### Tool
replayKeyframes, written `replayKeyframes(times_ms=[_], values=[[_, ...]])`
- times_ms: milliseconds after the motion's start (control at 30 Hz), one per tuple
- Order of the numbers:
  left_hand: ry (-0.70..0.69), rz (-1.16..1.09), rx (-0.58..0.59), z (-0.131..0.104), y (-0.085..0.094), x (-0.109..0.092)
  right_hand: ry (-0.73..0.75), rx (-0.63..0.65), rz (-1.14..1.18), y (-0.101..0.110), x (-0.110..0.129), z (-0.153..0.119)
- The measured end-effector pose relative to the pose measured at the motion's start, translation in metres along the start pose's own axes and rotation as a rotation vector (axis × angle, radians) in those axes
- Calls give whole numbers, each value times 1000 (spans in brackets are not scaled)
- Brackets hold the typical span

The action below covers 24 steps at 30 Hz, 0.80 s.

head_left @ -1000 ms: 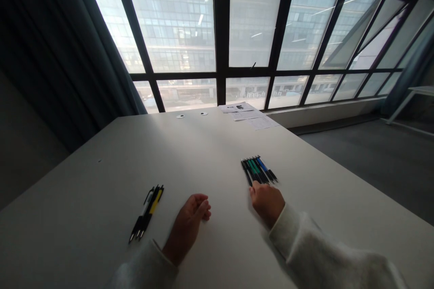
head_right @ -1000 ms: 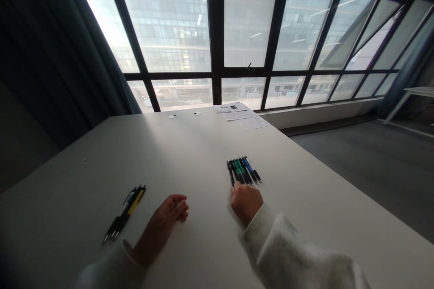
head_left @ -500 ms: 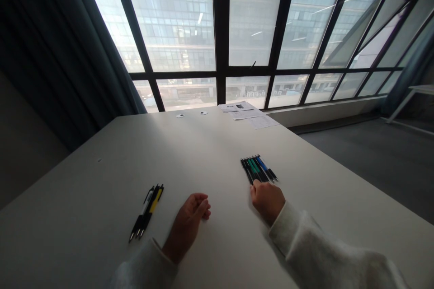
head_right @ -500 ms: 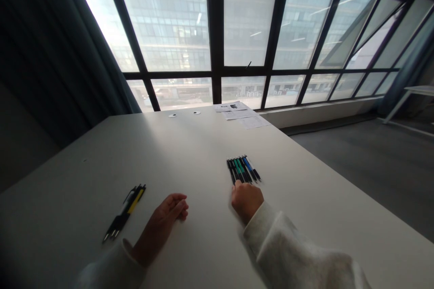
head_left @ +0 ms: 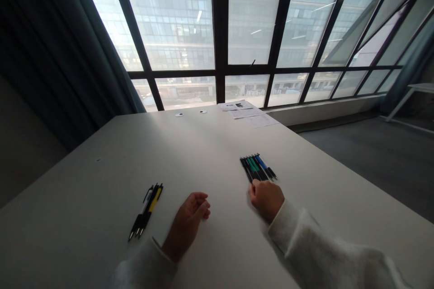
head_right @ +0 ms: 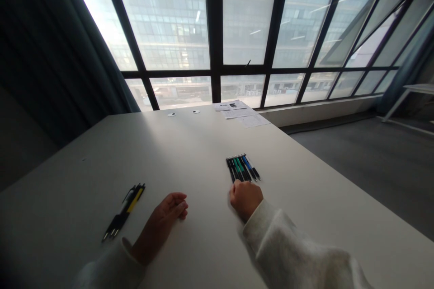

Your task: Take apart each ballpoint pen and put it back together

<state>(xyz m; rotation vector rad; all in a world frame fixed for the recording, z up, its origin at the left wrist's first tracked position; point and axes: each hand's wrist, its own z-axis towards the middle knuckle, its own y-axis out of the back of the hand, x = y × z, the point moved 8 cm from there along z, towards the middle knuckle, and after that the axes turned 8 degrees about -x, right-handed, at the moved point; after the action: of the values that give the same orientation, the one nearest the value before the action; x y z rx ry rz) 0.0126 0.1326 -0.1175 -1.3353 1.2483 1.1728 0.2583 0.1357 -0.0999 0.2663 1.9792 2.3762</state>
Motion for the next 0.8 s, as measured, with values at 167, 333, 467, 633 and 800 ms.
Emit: replayKeyframes(times_ms=[167,333,467,633,800], values=[[-5,4,6,1,1,3,6,-13,9,-2,0,1],[-5,11,17,3,2,7,7,-37,40,-2,-3,2],[-2,14,25,3,1,8,-6,-77,77,1,-5,4],[3,14,20,2,-1,6,0,-91,104,1,-7,6],[3,18,18,1,-1,5,-22,-105,113,0,-11,8]])
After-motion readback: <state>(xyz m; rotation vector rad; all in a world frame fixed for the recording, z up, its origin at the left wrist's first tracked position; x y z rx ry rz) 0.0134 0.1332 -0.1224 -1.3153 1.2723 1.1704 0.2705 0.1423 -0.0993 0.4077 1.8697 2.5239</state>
